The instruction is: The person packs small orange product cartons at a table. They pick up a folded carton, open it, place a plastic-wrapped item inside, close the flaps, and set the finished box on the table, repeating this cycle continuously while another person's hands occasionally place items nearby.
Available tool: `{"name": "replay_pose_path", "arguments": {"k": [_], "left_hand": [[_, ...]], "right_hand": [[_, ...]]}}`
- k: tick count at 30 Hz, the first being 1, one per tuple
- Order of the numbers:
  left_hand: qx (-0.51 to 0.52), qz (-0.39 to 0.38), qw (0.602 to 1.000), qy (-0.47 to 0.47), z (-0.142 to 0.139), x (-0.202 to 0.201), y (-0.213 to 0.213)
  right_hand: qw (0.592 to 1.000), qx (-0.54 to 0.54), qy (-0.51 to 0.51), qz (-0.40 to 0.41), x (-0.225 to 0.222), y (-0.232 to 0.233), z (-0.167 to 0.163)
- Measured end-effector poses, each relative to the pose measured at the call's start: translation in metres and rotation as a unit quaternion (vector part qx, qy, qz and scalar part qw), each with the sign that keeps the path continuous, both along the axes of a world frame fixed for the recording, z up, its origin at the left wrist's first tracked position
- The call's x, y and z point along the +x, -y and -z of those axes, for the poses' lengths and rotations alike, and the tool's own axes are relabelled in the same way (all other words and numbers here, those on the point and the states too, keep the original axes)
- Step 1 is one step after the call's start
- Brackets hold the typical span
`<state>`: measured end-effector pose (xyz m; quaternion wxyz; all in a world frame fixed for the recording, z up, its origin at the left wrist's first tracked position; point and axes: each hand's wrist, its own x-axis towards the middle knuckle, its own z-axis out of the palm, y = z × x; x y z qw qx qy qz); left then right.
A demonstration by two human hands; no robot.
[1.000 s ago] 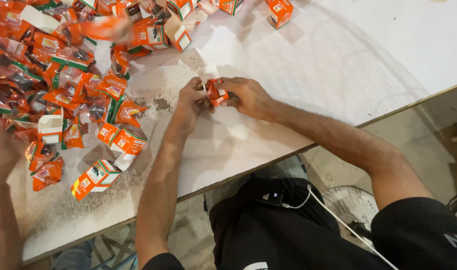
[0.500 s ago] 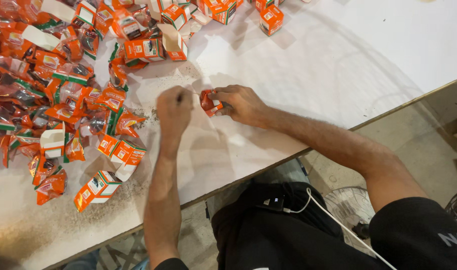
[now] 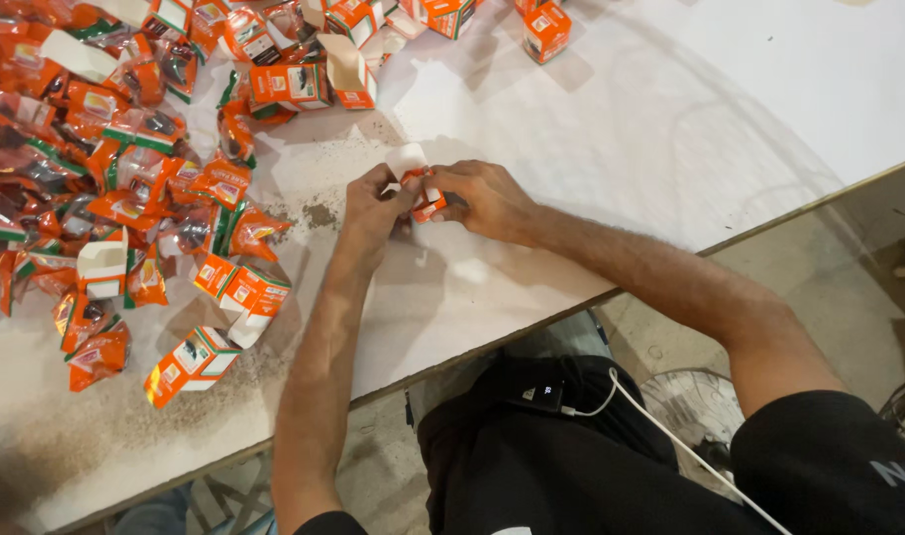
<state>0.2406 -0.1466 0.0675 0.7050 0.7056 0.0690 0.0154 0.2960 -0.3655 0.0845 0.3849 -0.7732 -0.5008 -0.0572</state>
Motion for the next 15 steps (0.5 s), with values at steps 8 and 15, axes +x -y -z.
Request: {"name": "replay_pose_path", "arguments": {"k": [8,15], "left_hand": [[0.252,-0.098,0.918,0.291,0.004,-0.002,0.024],[0.384,0.031,0.848,0.363,-0.014,-0.035,0.022]], "right_hand": [[0.994,0.014,-0.107,0.024,-0.004,0.001,0.001],[0.995,0.044,-0.083,0.01,-0.005,0.001,0.005]]}}
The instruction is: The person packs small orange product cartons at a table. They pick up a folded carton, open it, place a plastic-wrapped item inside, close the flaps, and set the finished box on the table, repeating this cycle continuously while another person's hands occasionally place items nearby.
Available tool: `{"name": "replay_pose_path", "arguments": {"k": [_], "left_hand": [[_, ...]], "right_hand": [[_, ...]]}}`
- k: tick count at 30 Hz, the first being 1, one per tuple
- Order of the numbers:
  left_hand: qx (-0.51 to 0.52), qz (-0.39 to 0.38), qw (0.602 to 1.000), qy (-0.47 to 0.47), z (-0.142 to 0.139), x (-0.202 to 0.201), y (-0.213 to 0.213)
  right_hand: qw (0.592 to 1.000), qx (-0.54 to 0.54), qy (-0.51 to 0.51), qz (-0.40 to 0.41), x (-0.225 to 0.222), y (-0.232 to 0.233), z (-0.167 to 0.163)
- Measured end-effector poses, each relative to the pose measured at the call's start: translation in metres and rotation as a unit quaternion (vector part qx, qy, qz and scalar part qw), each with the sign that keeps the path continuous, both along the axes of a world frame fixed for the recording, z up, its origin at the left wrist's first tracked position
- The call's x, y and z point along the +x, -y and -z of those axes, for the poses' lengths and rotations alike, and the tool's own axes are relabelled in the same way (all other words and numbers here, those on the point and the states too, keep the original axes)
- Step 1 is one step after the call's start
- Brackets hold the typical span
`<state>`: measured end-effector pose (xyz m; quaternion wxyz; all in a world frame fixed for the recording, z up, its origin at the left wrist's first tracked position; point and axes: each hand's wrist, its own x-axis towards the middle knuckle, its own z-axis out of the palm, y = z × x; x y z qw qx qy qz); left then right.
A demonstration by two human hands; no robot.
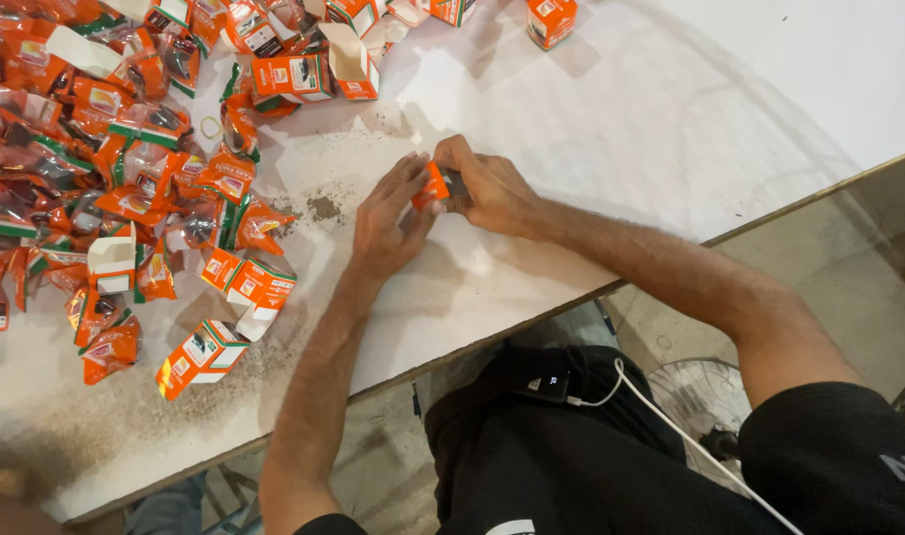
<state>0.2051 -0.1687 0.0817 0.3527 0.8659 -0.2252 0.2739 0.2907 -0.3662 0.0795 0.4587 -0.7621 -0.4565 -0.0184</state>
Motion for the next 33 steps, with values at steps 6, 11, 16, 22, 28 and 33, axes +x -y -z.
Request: {"name": "replay_pose_path", "arguments": {"k": [6,11,16,22,28,33], "left_hand": [[-0.094,-0.026,0.993,-0.059,0.003,0.007,0.005],[0.036,-0.019,0.999,0.01,0.007,-0.001,0.001],[0.12,-0.047,0.991,0.045,0.009,-0.005,0.0],[0.109,-0.251,0.962,0.011,0.008,0.067,-0.037],[0.209,-0.26,0.939,-0.087,0.022,0.145,-0.047],[0.067,-0.075,0.993,-0.058,0.058,0.101,-0.028]], "right_hand": [[0.999,-0.039,-0.018,0.001,0.005,0.0,-0.009],[0.999,-0.039,0.018,0.011,0.002,0.003,-0.002],[0.992,-0.021,0.118,-0.032,0.008,0.004,0.004],[0.929,-0.053,0.267,0.252,0.042,0.016,-0.008],[0.988,0.025,0.095,0.117,0.049,0.01,0.006],[0.996,0.011,-0.017,0.083,0.047,0.001,0.017]]}}
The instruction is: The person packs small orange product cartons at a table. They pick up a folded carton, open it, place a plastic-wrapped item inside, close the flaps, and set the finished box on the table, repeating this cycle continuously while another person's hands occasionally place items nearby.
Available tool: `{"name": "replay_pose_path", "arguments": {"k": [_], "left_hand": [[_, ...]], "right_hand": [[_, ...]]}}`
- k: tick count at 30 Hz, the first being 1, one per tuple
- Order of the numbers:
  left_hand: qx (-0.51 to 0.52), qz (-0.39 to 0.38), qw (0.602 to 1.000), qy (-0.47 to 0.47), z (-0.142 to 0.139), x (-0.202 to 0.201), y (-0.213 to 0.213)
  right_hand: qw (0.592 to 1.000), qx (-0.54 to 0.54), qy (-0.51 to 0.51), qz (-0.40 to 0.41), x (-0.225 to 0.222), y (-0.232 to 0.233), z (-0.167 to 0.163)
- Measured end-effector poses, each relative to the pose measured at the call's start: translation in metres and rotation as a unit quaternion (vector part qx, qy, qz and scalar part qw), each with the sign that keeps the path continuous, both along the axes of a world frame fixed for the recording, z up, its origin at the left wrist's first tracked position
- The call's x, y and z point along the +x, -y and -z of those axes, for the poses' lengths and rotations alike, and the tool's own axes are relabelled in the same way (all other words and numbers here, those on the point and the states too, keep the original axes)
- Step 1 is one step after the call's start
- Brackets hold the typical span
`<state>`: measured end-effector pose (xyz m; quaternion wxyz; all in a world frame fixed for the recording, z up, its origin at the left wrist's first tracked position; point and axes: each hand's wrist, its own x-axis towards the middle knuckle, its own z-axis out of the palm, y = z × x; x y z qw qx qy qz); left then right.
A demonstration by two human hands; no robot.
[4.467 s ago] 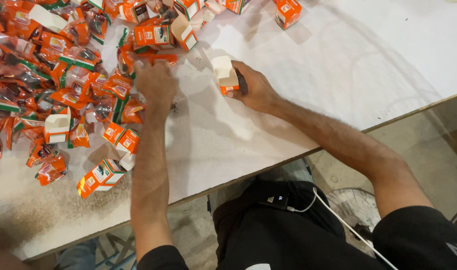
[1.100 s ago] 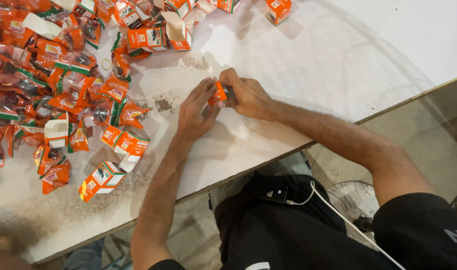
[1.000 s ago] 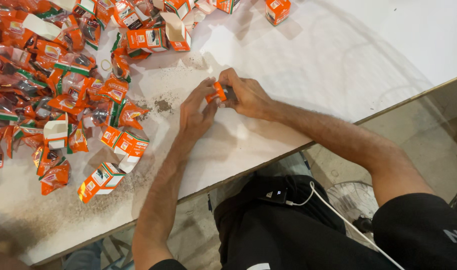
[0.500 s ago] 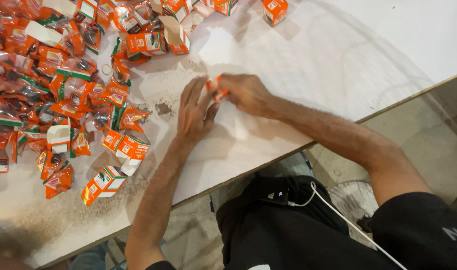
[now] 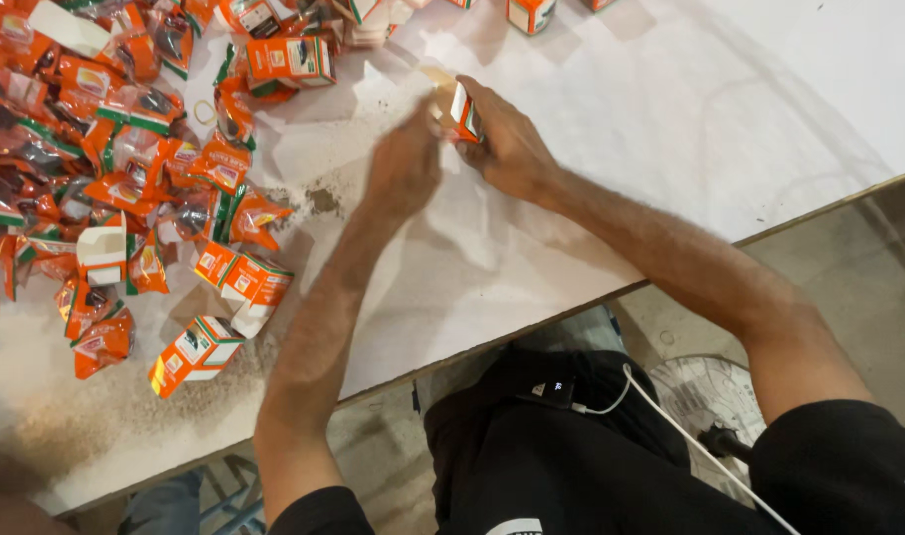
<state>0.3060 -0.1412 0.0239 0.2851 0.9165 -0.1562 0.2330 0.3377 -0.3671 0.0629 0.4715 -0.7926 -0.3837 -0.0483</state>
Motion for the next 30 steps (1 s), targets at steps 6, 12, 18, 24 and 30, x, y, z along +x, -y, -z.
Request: {"name": "replay_pose_path", "arguments": {"k": [6,12,18,24,30], "left_hand": [[0.199,-0.414,0.875,0.153,-0.059,0.0,-0.144],[0.335,-0.319,0.877,-0.131,-0.031,-0.017,-0.114],[0.282,-0.285,0.911,-0.1,-0.046,-0.032,-0.071],[-0.01,-0.173,0.985,0.019,-0.07,-0.063,-0.024],[-0.131,0.011,0.944,0.304,-0.079,-0.07,0.048]], "right_hand": [[0.997,-0.016,-0.081,-0.009,-0.004,-0.003,-0.006],[0.997,0.021,-0.056,-0.055,-0.004,-0.002,-0.007],[0.995,0.02,0.045,-0.088,-0.001,-0.002,-0.003],[0.995,0.002,-0.033,-0.096,0.0,-0.002,0.0],[0.992,-0.003,-0.089,-0.092,-0.002,-0.005,0.0]]}}
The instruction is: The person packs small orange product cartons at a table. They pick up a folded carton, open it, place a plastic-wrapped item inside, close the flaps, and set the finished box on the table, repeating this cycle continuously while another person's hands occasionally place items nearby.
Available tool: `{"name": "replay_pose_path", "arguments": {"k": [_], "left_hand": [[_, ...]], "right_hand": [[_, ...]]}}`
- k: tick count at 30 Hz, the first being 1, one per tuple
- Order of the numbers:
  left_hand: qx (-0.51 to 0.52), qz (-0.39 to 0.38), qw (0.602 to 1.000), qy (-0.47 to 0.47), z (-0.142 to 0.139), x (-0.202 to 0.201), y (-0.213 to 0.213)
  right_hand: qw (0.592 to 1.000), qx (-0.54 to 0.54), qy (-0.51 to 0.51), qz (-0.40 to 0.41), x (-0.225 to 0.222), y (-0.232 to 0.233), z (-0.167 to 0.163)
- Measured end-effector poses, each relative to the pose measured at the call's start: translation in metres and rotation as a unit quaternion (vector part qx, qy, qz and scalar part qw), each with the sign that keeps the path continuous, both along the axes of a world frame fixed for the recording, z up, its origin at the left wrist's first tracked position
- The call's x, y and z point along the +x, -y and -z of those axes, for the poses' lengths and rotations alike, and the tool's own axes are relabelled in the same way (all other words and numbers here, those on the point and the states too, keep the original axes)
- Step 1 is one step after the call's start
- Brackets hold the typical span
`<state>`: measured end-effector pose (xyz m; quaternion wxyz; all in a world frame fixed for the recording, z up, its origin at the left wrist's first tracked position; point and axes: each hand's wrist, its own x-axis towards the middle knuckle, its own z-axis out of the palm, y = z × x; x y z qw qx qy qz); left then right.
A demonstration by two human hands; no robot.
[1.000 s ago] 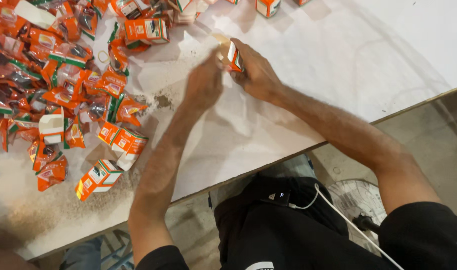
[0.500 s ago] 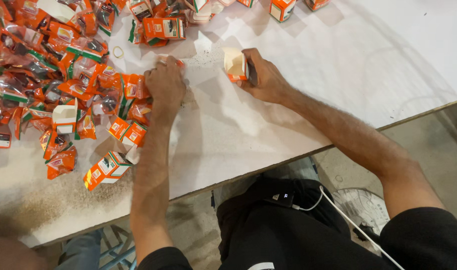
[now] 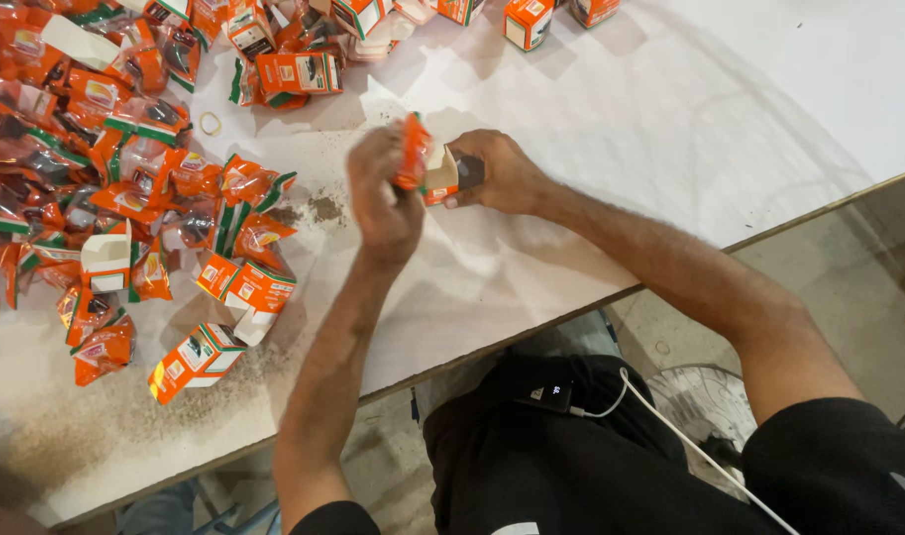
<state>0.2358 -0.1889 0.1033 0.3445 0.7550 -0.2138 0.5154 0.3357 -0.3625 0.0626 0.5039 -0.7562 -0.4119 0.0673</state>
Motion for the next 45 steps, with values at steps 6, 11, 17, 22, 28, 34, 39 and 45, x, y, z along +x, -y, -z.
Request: {"name": "replay_pose_path", "arguments": {"k": [6,11,17,22,28,34,39,45], "left_hand": [[0.228,-0.024,0.973,-0.026,0.001,-0.003,0.002],[0.259,-0.059,0.96,-0.084,0.007,-0.024,-0.005],[0.272,-0.06,0.95,-0.142,0.005,-0.026,-0.009],[0.13,-0.173,0.959,-0.183,0.015,-0.019,0.004],[-0.27,0.007,0.889,-0.371,0.03,0.006,-0.004],[-0.266,0.049,0.869,-0.414,0.042,0.021,-0.008],[-0.391,0.147,0.768,-0.485,0.037,0.012,-0.019],[-0.439,0.227,0.71,-0.501,0.03,0.009,-0.039]], "right_hand": [[0.999,-0.036,0.002,0.013,-0.004,0.0,-0.005],[1.0,-0.007,-0.026,-0.015,-0.007,0.001,-0.008],[0.998,0.038,0.024,-0.032,-0.006,0.001,-0.003],[0.995,0.007,0.096,-0.026,-0.006,0.0,-0.002],[0.995,-0.024,0.093,-0.027,-0.015,0.001,-0.012],[1.0,0.01,0.025,0.016,-0.031,0.003,-0.017],[0.987,-0.021,0.157,0.0,-0.031,0.001,-0.021],[0.981,-0.009,0.192,0.012,-0.031,0.001,-0.019]]}}
